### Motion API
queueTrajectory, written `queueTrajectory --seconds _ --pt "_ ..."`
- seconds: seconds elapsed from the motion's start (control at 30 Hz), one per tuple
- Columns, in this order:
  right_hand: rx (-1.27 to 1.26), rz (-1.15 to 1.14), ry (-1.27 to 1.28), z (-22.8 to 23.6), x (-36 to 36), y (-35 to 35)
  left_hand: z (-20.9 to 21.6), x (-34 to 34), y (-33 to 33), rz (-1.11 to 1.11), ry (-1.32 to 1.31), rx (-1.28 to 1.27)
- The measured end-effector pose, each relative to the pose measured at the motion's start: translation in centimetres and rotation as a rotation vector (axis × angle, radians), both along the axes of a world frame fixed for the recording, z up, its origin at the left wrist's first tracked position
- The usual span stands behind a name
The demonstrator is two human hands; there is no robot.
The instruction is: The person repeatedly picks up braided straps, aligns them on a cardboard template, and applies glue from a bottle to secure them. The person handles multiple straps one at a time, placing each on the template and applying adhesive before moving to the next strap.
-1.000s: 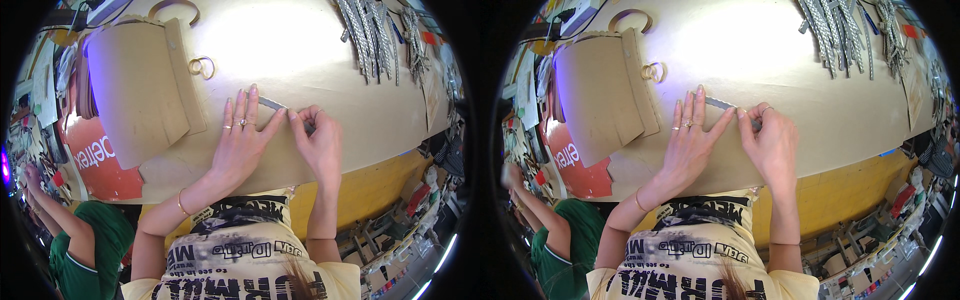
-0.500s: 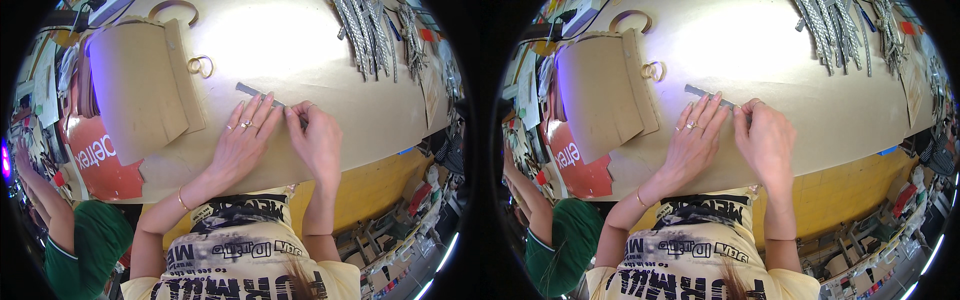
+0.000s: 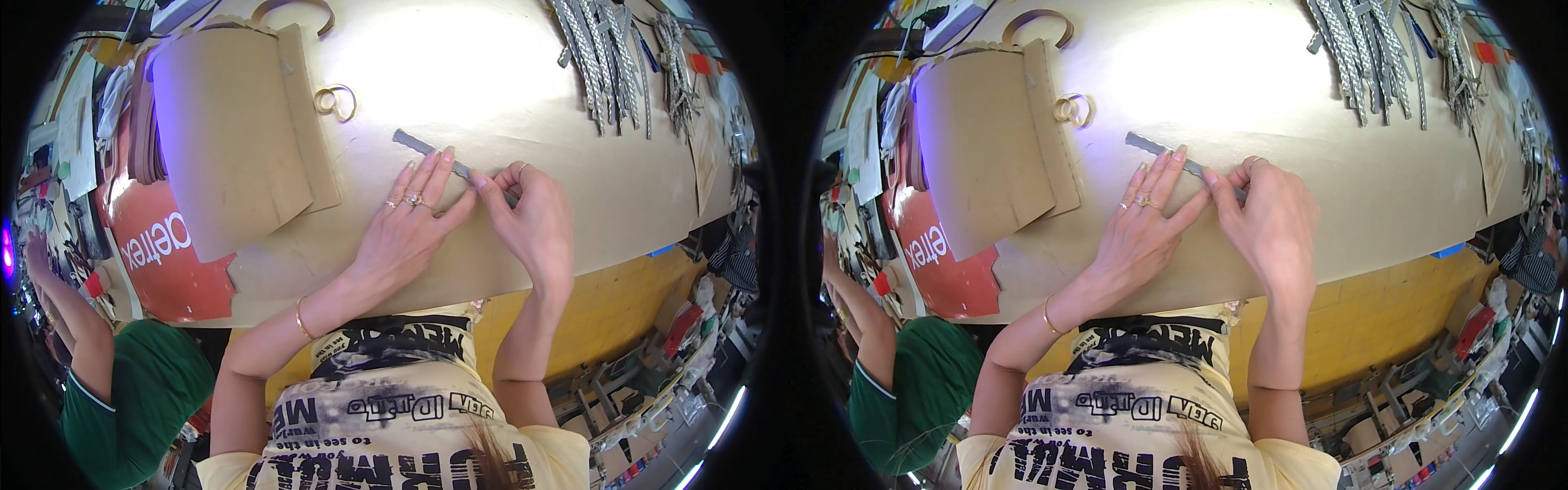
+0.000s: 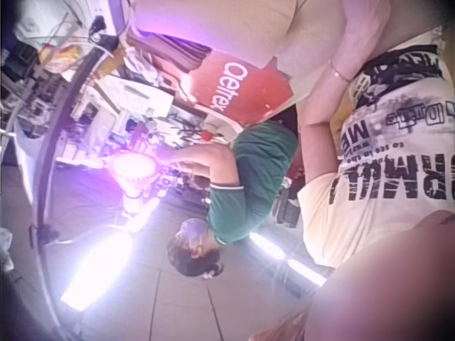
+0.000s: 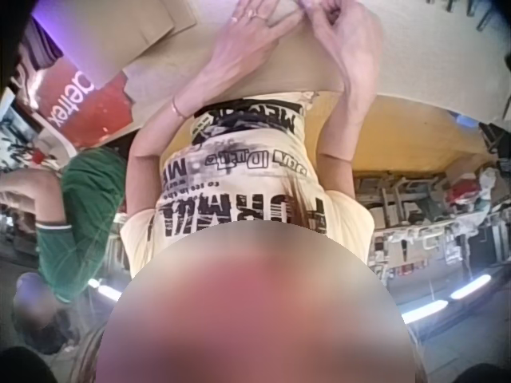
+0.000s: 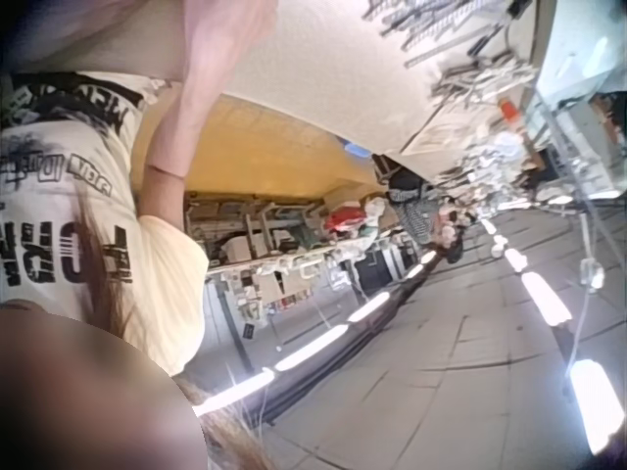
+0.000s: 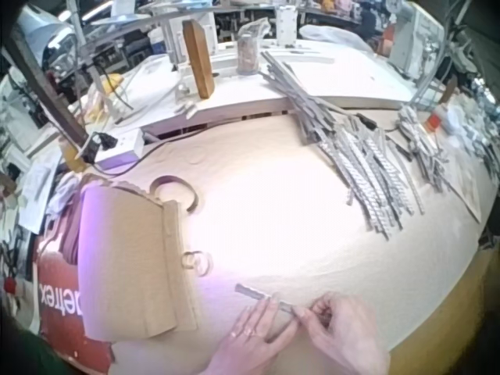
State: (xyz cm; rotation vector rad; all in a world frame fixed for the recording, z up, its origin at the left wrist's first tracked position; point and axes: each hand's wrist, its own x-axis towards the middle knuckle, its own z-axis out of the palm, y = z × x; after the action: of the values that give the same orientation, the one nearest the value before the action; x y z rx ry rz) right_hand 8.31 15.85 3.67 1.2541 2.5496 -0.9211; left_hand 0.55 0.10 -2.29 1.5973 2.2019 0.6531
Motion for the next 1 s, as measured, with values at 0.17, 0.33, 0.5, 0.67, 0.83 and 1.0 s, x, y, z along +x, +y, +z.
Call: queueTrajectory --seconds 0.17,0.33,0.5,0.67,0.83,1.0 --pt "0.022 0.002 0.010 0.5 -0.5 -0.5 0.0 0.0 0.1 -0.001 0.017 0.022" --pt "0.016 0.027 -0.016 0.8 -0.9 -0.4 0.2 0.1 0.1 -0.011 0.088 0.005" --pt "-0.052 0.038 0.090 1.0 -1.7 -0.3 0.2 0.5 0.3 0.013 0.105 -0.017" --pt "-0.237 -0.076 0.329 0.7 -1.3 -0.4 0.4 0.6 0.5 0.039 0.112 0.009" --pt "-0.161 -0.131 0.099 0.6 2.1 1.0 0.6 0.6 0.6 0.032 0.130 -0.007" --pt "-0.190 -0.222 0.129 -0.7 3.7 0.5 0.7 0.5 0.6 0.017 0.134 -0.017"
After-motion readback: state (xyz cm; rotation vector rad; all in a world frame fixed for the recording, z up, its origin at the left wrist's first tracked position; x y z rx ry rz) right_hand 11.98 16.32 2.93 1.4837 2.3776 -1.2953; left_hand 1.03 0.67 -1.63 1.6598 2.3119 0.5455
